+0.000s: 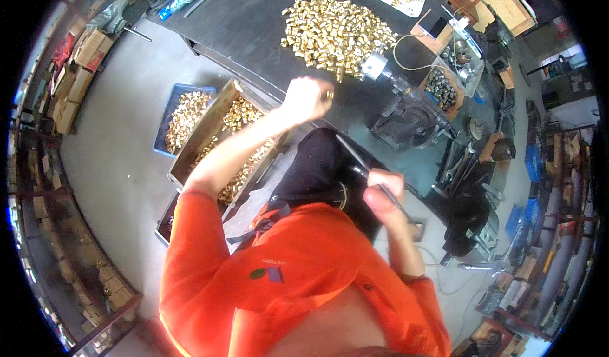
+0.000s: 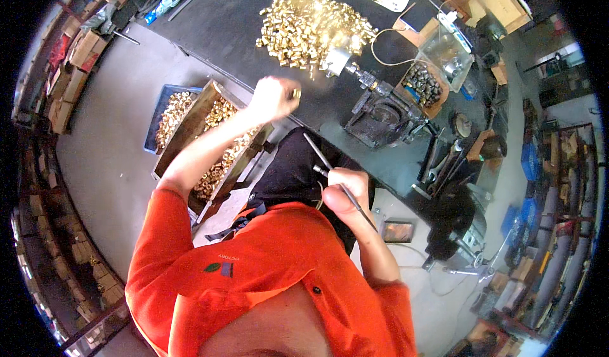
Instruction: The person repeatedly picks small brass-colored cylindrical parts from a bin, inserts a pin into each part using a metal rod, and places the assembled parts onto a table. The process is continuous and repetitive throughout the clip.
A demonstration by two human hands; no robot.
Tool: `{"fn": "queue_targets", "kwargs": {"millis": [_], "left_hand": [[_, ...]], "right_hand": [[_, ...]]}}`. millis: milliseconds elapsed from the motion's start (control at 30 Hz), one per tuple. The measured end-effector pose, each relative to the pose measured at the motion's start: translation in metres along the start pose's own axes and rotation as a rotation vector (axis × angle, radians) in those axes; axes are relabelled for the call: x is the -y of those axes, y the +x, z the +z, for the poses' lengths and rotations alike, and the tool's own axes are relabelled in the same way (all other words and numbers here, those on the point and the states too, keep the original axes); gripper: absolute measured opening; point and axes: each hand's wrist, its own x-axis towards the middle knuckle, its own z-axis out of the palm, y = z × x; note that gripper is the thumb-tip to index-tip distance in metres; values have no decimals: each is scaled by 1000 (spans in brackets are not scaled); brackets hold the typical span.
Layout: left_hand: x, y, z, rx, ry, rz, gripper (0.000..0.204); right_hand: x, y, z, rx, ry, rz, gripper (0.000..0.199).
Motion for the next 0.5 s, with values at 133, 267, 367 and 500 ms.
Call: {"fn": "queue_targets", "kwargs": {"millis": [133,267,367,500], "left_hand": [[33,84,-7,-185,-64,-151,28],[26,98,-52,-224,-686,-307,49],[35,65,-67,-261,-644,-273,37],[65,-11,-84,-206,-393,-455,30]], "right_hand": [[-6,-3,13,56,-69,4,35],[-10,-8,21,58,-120,31,22],[-9,-8,22,67,-134,21,23],[-8,-8,23,92,-26,75,28]]}}
